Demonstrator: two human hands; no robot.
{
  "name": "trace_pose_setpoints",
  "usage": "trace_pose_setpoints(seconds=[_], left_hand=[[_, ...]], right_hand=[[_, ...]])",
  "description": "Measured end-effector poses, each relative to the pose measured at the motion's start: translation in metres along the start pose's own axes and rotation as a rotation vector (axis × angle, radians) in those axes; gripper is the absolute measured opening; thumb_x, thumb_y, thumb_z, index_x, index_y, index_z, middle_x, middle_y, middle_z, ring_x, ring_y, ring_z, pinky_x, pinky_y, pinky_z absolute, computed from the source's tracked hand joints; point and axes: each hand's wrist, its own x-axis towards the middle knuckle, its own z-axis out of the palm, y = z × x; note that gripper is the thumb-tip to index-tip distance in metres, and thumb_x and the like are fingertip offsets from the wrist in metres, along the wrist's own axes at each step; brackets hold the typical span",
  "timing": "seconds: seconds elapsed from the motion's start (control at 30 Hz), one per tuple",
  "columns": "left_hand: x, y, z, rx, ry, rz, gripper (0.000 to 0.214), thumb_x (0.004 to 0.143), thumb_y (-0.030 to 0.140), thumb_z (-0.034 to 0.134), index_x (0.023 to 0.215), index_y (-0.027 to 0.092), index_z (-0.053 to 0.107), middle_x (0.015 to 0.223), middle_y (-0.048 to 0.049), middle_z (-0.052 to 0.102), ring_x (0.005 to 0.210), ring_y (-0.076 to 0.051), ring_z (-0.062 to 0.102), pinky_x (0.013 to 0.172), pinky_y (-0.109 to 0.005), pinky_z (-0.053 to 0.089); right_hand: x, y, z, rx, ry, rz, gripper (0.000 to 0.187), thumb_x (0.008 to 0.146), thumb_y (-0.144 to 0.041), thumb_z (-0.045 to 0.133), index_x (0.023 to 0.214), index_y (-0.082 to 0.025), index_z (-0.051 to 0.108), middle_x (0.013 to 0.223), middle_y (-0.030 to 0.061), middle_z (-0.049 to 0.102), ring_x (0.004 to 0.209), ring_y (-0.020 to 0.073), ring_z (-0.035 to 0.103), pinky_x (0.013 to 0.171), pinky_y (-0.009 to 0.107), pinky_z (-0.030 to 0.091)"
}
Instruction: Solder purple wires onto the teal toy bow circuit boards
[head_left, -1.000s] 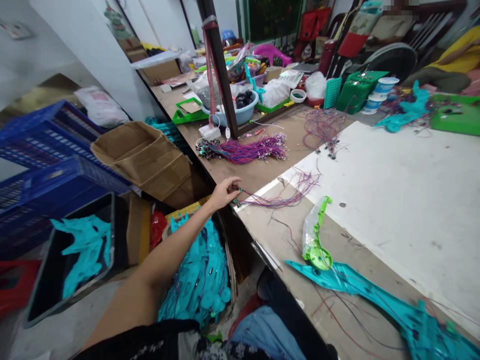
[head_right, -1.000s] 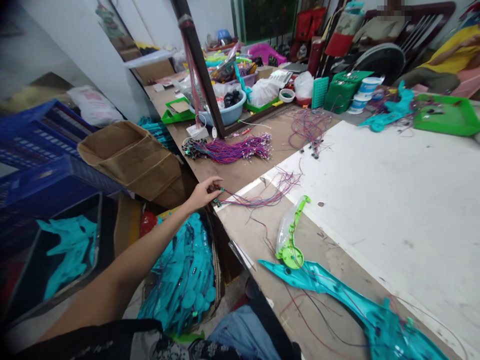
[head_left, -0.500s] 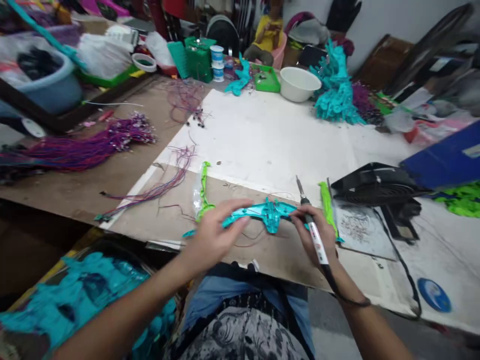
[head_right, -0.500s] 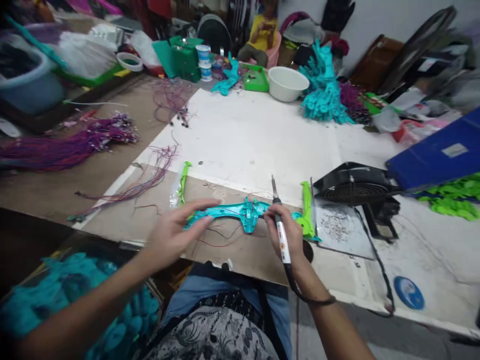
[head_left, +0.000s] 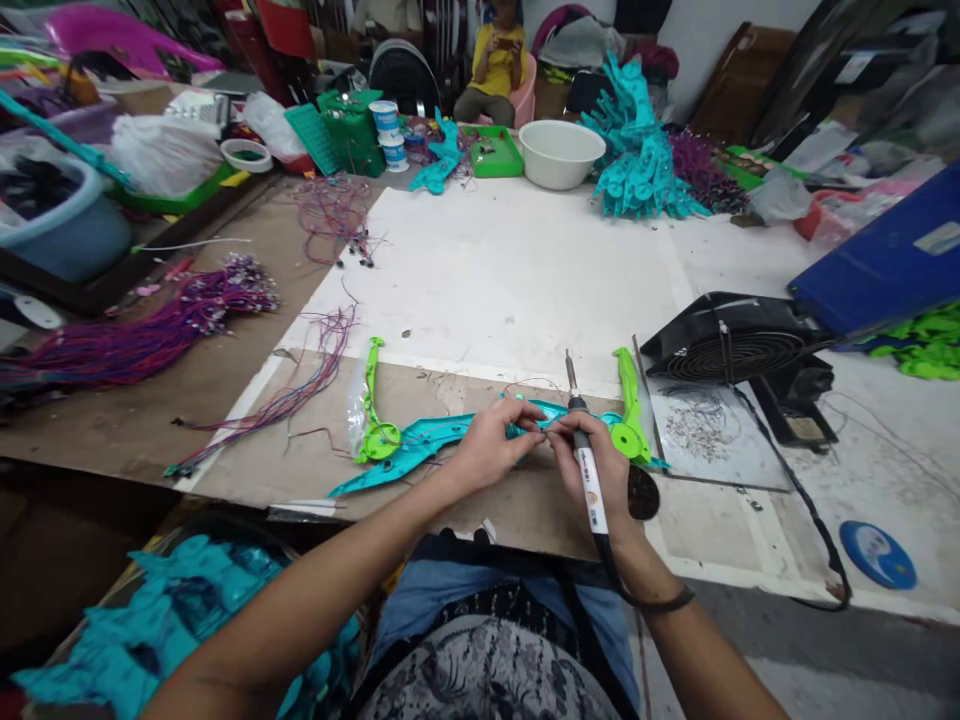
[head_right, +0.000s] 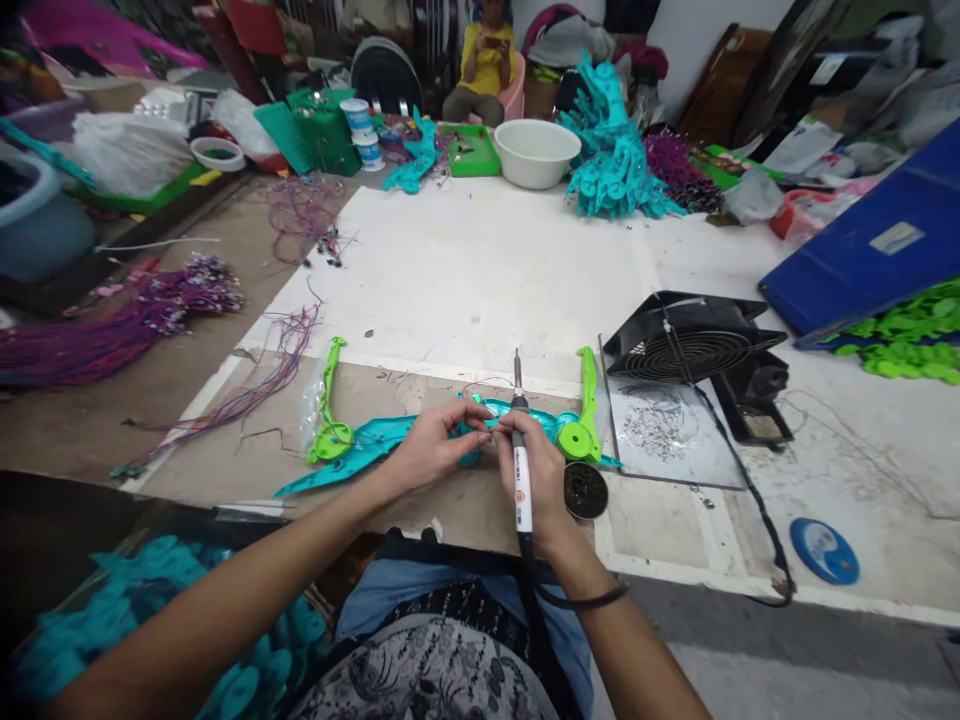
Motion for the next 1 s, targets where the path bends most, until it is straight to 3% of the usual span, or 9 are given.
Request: trace_pose_setpoints(seconds=[0.07,0.17,0.3,0.4,0.57,0.8,1.0], left_hand=[[-0.001,-0.003,0.005,0.197,0.072,0.154,0.011,0.084,0.014,0.057,0.089,0.018,0.066,0.084,-0.0037,0.070,0.084,-0.018,0.059,0.079,-0.033,0.049],[-0.003,-0.006,0.012,0.510,0.160,0.335,0.020,0.091,0.018,0.049,0.083,0.018,0.067,0.080,-0.0059,0.069,0.085,-0.021,0.055,0.080,-0.037,0.044],[-0.006,-0.005,0.020,0.709,0.259,0.366,0.020,0.092,0.020,0.048,0.086,0.018,0.067,0.083,-0.0064,0.070,0.093,-0.025,0.054,0.076,-0.038,0.039],[-0.006,-0.005,0.021,0.656,0.260,0.289,0.018,0.091,0.021,0.050,0.087,0.018,0.067,0.082,-0.0050,0.068,0.093,-0.025,0.054,0.076,-0.038,0.038],[0.000,-0.006,0.016,0.367,0.214,0.082,0.011,0.088,0.020,0.056,0.084,0.019,0.066,0.082,-0.0033,0.067,0.088,-0.021,0.054,0.079,-0.035,0.042],[0.011,-0.003,0.009,0.158,0.091,-0.019,0.013,0.085,0.017,0.057,0.079,0.020,0.068,0.078,-0.0012,0.067,0.083,-0.019,0.056,0.077,-0.033,0.045],[0.015,0.000,0.003,0.102,-0.024,-0.032,0.015,0.086,0.019,0.057,0.075,0.019,0.067,0.075,-0.0011,0.065,0.079,-0.018,0.057,0.075,-0.032,0.044]], right_hand=[[0.002,0.000,0.001,-0.006,-0.011,0.025,0.016,0.087,-0.024,0.055,0.103,-0.024,0.054,0.088,0.0014,0.068,0.075,0.0166,0.067,0.071,0.031,0.055],[0.007,0.001,0.002,0.012,-0.031,0.083,0.017,0.088,-0.025,0.052,0.105,-0.024,0.053,0.086,0.0011,0.068,0.074,0.0164,0.067,0.070,0.031,0.055],[0.012,0.003,0.004,0.034,-0.059,0.149,0.018,0.087,-0.027,0.051,0.105,-0.023,0.051,0.082,0.0011,0.068,0.070,0.0164,0.067,0.066,0.029,0.054],[0.015,0.004,0.003,0.066,-0.095,0.166,0.019,0.087,-0.026,0.050,0.106,-0.023,0.051,0.083,0.0016,0.068,0.070,0.0168,0.068,0.066,0.029,0.054],[0.021,0.007,-0.004,0.126,-0.122,0.161,0.018,0.087,-0.024,0.053,0.105,-0.024,0.051,0.086,0.0013,0.070,0.076,0.0161,0.069,0.072,0.029,0.055],[0.029,0.016,-0.008,0.086,-0.201,-0.091,0.017,0.088,-0.019,0.052,0.104,-0.025,0.053,0.091,0.0010,0.065,0.079,0.0141,0.064,0.072,0.027,0.053],[0.031,0.019,-0.010,0.034,-0.241,-0.201,0.016,0.091,-0.019,0.049,0.105,-0.025,0.054,0.091,0.0017,0.064,0.080,0.0148,0.063,0.073,0.028,0.052]])
